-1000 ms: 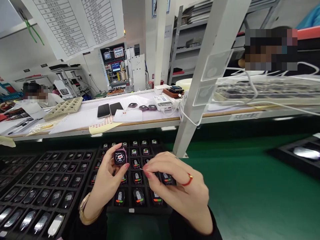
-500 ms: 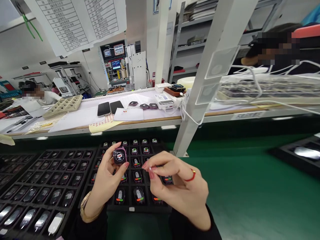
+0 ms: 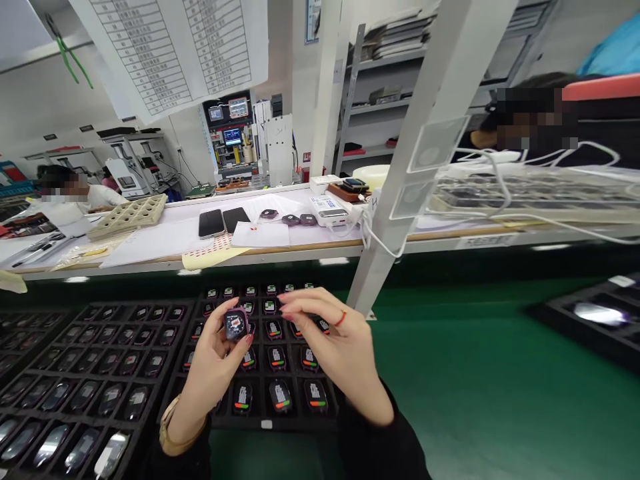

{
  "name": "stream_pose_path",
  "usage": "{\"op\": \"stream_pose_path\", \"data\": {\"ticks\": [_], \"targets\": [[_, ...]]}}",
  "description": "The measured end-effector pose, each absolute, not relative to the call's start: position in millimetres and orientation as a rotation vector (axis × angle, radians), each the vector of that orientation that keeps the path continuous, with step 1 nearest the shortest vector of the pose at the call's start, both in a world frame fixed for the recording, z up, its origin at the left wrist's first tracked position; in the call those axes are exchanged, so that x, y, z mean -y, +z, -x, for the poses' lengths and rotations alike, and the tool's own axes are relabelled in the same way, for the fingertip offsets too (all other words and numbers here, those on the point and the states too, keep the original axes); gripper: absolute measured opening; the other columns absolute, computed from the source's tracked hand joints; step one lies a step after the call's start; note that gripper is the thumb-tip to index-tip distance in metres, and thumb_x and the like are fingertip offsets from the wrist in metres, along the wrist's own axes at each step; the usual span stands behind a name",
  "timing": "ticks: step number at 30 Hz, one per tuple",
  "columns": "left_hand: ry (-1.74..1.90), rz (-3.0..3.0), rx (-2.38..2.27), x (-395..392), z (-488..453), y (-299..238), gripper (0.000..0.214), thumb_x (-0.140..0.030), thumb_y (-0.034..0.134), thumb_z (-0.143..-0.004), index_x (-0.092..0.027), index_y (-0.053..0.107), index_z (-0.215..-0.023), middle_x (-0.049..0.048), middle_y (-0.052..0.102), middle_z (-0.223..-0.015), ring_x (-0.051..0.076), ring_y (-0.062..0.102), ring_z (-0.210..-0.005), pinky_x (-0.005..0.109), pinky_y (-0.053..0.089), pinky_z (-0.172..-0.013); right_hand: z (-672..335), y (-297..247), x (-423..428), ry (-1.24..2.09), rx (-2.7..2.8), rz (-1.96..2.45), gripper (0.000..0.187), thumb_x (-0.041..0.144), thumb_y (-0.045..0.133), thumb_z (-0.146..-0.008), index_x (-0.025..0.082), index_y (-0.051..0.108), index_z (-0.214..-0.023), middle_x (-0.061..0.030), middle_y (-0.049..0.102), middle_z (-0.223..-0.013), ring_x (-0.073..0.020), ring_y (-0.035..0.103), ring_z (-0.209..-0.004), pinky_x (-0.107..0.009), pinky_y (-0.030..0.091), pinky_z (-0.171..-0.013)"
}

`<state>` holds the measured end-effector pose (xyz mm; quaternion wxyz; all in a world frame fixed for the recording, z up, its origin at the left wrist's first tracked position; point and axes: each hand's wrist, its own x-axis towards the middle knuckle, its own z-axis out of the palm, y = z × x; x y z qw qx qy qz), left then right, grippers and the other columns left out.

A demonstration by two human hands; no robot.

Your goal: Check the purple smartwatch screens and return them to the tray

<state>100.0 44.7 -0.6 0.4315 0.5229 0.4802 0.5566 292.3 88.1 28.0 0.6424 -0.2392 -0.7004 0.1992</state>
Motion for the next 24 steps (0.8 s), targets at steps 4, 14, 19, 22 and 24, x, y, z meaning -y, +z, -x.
{"op": "stream_pose_path", "data": {"ticks": [4,14,19,22,24], "targets": [[1.357,-1.281,-1.197,-37.9,-90.5,-10.1,0.057,-0.036,0.069,-0.086,-0.026,0.046,-0.138,0.0084,0.059,-0.132,0.020,0.062,-0.107,0.027,0.054,-0.081,-266.5,26.4,-119.5,0.478,1.631,0.576,0.009,0.023,0.068,-0.095,0.023,0.074,-0.088,-0.0052,0.066,-0.098,-0.0215,0.065,-0.089,-0.033,0.053,-0.080],[1.365,-1.267,-1.235,-16.4,-67.7,-20.0,0.057,-0.035,0.067,-0.087,-0.026,0.046,-0.140,0.0095,0.058,-0.130,0.021,0.060,-0.104,0.030,0.053,-0.082,-175.5,41.8,-205.2,0.331,2.094,0.847,0.031,0.013,0.068,-0.090,0.015,0.070,-0.122,-0.0028,0.073,-0.082,-0.0186,0.064,-0.065,-0.028,0.052,-0.069],[1.334,-1.258,-1.266,-6.2,-58.0,-21.7,0.056,-0.033,0.065,-0.088,-0.027,0.045,-0.141,0.0083,0.060,-0.124,0.021,0.060,-0.104,0.030,0.051,-0.081,-148.0,35.7,-210.6,0.138,2.115,1.017,0.030,0.011,0.063,-0.092,0.014,0.067,-0.121,-0.0104,0.071,-0.100,-0.0260,0.067,-0.076,-0.031,0.049,-0.069],[1.344,-1.236,-1.275,-3.1,-55.6,-23.6,0.057,-0.032,0.066,-0.087,-0.026,0.045,-0.141,0.0084,0.060,-0.125,0.021,0.059,-0.106,0.029,0.050,-0.081,-142.3,33.0,-208.3,0.040,2.085,1.092,0.030,0.012,0.059,-0.094,0.014,0.065,-0.124,-0.0153,0.066,-0.112,-0.0307,0.066,-0.088,-0.033,0.046,-0.068],[1.341,-1.225,-1.280,-2.5,-54.7,-24.8,0.058,-0.032,0.066,-0.087,-0.026,0.045,-0.141,0.0083,0.061,-0.124,0.021,0.060,-0.103,0.029,0.050,-0.080,-143.9,33.3,-207.8,0.018,2.047,1.123,0.030,0.017,0.059,-0.095,0.013,0.064,-0.125,-0.0175,0.062,-0.116,-0.0329,0.064,-0.093,-0.033,0.045,-0.066]]}}
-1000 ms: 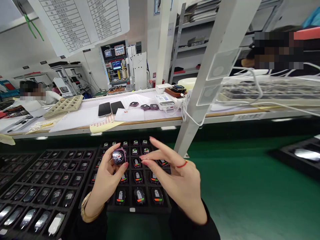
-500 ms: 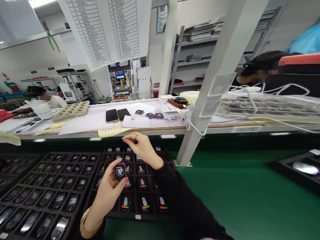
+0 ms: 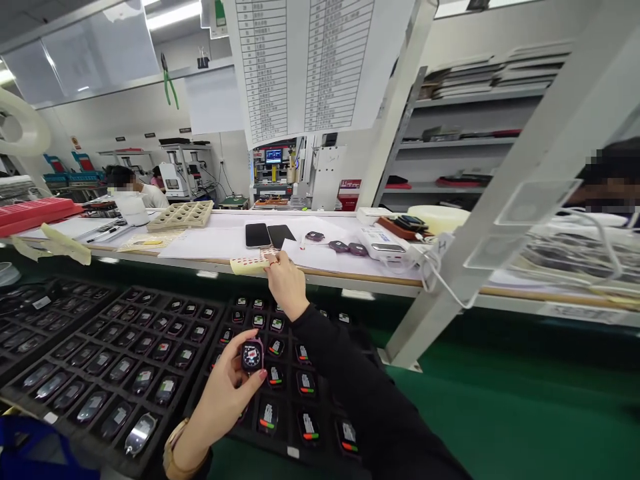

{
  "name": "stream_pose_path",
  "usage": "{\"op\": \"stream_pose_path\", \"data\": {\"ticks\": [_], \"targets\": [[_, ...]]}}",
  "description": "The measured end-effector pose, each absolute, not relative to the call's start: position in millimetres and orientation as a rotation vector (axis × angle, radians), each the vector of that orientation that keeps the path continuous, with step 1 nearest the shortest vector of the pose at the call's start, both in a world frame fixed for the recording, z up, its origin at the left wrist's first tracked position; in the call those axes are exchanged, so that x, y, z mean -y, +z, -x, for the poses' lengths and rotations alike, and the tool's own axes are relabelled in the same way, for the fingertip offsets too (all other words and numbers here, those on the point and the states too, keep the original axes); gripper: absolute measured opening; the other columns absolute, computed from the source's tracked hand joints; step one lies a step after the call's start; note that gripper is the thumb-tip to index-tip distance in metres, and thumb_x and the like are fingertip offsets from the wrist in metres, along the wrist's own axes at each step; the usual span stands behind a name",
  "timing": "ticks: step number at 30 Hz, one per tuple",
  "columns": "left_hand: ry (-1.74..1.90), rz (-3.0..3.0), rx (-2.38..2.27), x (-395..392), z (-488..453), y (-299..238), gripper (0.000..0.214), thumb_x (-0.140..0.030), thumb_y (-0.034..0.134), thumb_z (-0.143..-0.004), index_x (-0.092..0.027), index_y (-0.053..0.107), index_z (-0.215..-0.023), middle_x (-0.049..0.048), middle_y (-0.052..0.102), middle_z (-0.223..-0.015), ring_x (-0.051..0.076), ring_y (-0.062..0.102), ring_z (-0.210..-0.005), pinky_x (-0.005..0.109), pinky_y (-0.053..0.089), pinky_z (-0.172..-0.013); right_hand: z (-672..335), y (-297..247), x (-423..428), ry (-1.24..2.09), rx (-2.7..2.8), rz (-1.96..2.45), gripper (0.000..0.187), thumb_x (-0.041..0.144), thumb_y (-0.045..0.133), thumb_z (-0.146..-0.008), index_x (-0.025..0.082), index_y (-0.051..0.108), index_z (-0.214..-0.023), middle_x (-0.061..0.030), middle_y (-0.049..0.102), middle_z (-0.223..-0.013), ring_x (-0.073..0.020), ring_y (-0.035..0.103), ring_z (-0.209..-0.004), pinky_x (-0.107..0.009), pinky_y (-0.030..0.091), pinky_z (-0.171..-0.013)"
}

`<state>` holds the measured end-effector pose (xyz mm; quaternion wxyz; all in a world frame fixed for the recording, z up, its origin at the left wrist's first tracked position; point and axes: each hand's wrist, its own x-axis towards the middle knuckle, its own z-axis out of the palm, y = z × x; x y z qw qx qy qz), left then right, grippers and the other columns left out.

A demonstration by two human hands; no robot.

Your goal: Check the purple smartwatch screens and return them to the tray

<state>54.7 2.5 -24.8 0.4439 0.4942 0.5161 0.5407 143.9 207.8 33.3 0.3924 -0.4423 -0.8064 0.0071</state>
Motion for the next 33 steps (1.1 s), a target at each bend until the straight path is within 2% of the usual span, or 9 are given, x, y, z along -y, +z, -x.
{"op": "stream_pose_path", "data": {"ticks": [3,9,12,15,18,22,25,30,33], "targets": [[1.355,-1.219,-1.272,-3.5,-53.7,-26.8,0.059,-0.034,0.067,-0.087,-0.026,0.045,-0.141,0.0087,0.061,-0.127,0.021,0.060,-0.104,0.029,0.051,-0.081,-154.9,35.3,-205.7,0.068,1.999,1.112,0.029,0.024,0.060,-0.095,0.012,0.065,-0.121,-0.0170,0.063,-0.112,-0.0314,0.064,-0.089,-0.033,0.045,-0.066],[1.442,-1.160,-1.184,-10.5,-55.5,-30.0,0.067,-0.038,0.066,-0.089,-0.026,0.035,-0.148,0.0116,0.054,-0.142,0.023,0.059,-0.119,0.031,0.053,-0.091,-191.3,26.5,-169.5,0.414,2.132,0.833,0.029,0.035,0.050,-0.101,0.018,0.072,-0.095,-0.0011,0.067,-0.069,-0.0179,0.062,-0.060,-0.026,0.048,-0.059],[1.476,-1.177,-1.203,-17.2,-61.8,-30.4,0.065,-0.035,0.065,-0.089,-0.026,0.038,-0.147,0.0103,0.053,-0.144,0.023,0.059,-0.121,0.031,0.053,-0.092,-206.3,14.7,-139.3,0.625,2.144,0.747,0.029,0.037,0.051,-0.100,0.018,0.073,-0.101,-0.0021,0.069,-0.076,-0.0168,0.063,-0.063,-0.024,0.049,-0.054],[1.475,-1.198,-1.278,-24.9,-69.7,-31.0,0.063,-0.027,0.066,-0.084,-0.027,0.046,-0.144,0.0084,0.060,-0.136,0.023,0.063,-0.112,0.032,0.053,-0.087,-218.6,0.5,-115.1,1.000,2.146,0.668,0.039,0.037,0.067,-0.091,0.020,0.066,-0.126,-0.0054,0.069,-0.095,-0.0190,0.065,-0.076,-0.023,0.051,-0.054],[1.395,-1.256,-1.399,-30.6,-75.5,-31.8,0.067,-0.019,0.066,-0.078,-0.028,0.051,-0.143,0.0054,0.070,-0.114,0.019,0.065,-0.089,0.031,0.052,-0.077,-230.1,-17.7,-104.0,1.338,2.054,0.607,0.067,0.033,0.078,-0.084,0.023,0.050,-0.145,-0.0070,0.066,-0.109,-0.0225,0.066,-0.092,-0.027,0.056,-0.065],[1.233,-1.416,-1.512,-33.8,-80.7,-36.1,0.066,-0.016,0.063,-0.074,-0.027,0.057,-0.139,0.0026,0.069,-0.095,0.016,0.056,-0.071,0.029,0.048,-0.066,-245.0,-47.3,-103.6,1.586,1.816,0.589,0.073,0.031,0.081,-0.082,0.020,0.047,-0.146,-0.0089,0.065,-0.116,-0.0222,0.065,-0.099,-0.031,0.058,-0.079],[1.067,-1.467,-1.475,-35.5,-87.2,-47.5,0.068,-0.022,0.061,-0.078,-0.023,0.050,-0.145,0.0019,0.065,-0.086,0.017,0.056,-0.072,0.029,0.047,-0.068,-255.0,-69.7,-102.0,1.718,1.682,0.605,0.080,0.034,0.086,-0.078,0.019,0.046,-0.146,-0.0094,0.065,-0.116,-0.0219,0.066,-0.099,-0.031,0.058,-0.081],[0.897,-1.490,-1.322,-35.9,-99.9,-76.8,0.086,-0.034,0.059,-0.085,-0.019,0.015,-0.158,-0.0012,0.059,-0.083,0.014,0.051,-0.066,0.027,0.043,-0.064,-277.5,-98.5,-96.9,1.699,1.591,0.748,0.077,0.048,0.088,-0.073,0.018,0.057,-0.135,-0.0078,0.070,-0.101,-0.0223,0.069,-0.084,-0.030,0.060,-0.065],[0.851,-1.470,-1.287,-33.5,-98.3,-88.8,0.086,-0.037,0.060,-0.086,-0.019,0.015,-0.158,0.0005,0.059,-0.089,0.013,0.050,-0.066,0.027,0.042,-0.065,-309.9,-109.2,-107.1,1.498,1.567,0.927,0.078,0.055,0.085,-0.071,0.017,0.059,-0.134,-0.0087,0.071,-0.100,-0.0241,0.069,-0.082,-0.031,0.060,-0.060]]}}
